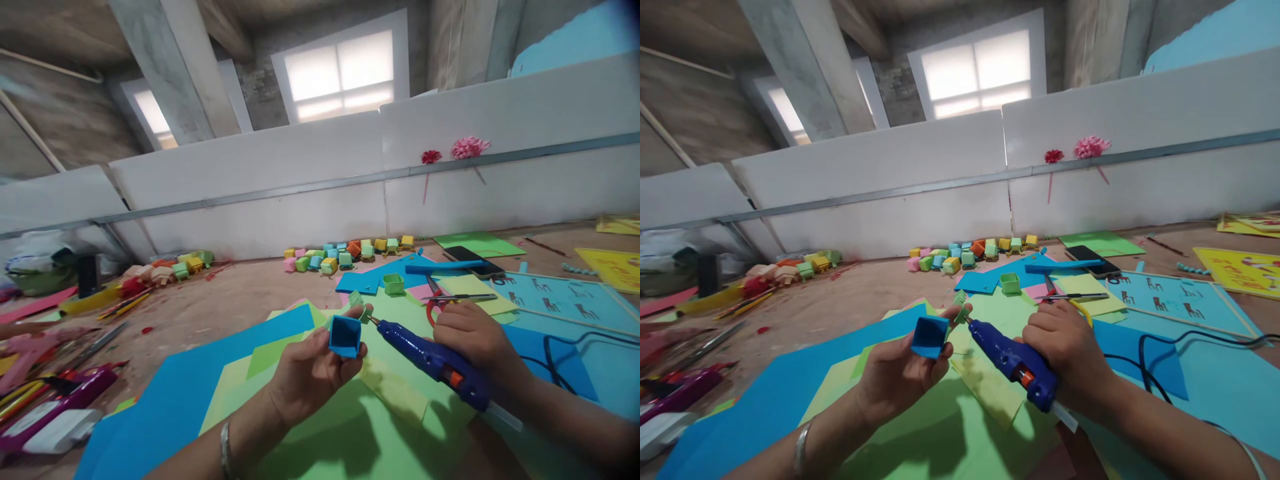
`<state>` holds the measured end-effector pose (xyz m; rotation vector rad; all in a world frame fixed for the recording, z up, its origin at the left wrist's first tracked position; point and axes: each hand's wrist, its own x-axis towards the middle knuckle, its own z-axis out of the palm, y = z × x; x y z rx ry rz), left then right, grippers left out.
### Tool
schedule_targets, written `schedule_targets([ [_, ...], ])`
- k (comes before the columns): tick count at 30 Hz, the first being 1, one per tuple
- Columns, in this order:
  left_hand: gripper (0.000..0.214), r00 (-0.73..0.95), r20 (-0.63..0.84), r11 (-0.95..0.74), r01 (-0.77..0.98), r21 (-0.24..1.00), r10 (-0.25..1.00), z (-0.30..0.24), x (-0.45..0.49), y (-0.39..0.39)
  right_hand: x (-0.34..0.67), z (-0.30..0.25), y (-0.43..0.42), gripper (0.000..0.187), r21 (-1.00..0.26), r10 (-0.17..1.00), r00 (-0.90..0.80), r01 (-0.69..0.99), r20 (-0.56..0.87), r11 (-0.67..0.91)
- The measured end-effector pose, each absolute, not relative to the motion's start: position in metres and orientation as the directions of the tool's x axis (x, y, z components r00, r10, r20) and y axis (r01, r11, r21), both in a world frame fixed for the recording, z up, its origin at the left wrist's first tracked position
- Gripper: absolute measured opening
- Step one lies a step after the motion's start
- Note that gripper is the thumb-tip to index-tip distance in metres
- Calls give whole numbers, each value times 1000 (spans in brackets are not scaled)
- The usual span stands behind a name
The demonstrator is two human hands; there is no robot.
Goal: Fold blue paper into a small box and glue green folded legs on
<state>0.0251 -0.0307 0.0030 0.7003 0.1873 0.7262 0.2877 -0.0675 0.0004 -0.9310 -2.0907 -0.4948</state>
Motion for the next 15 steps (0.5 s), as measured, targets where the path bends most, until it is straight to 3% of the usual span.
schedule_targets([
  [15, 51, 741, 48, 530, -522, 668, 670, 1, 25, -31, 286, -1, -68, 35, 7, 475, -412, 760, 778, 650],
])
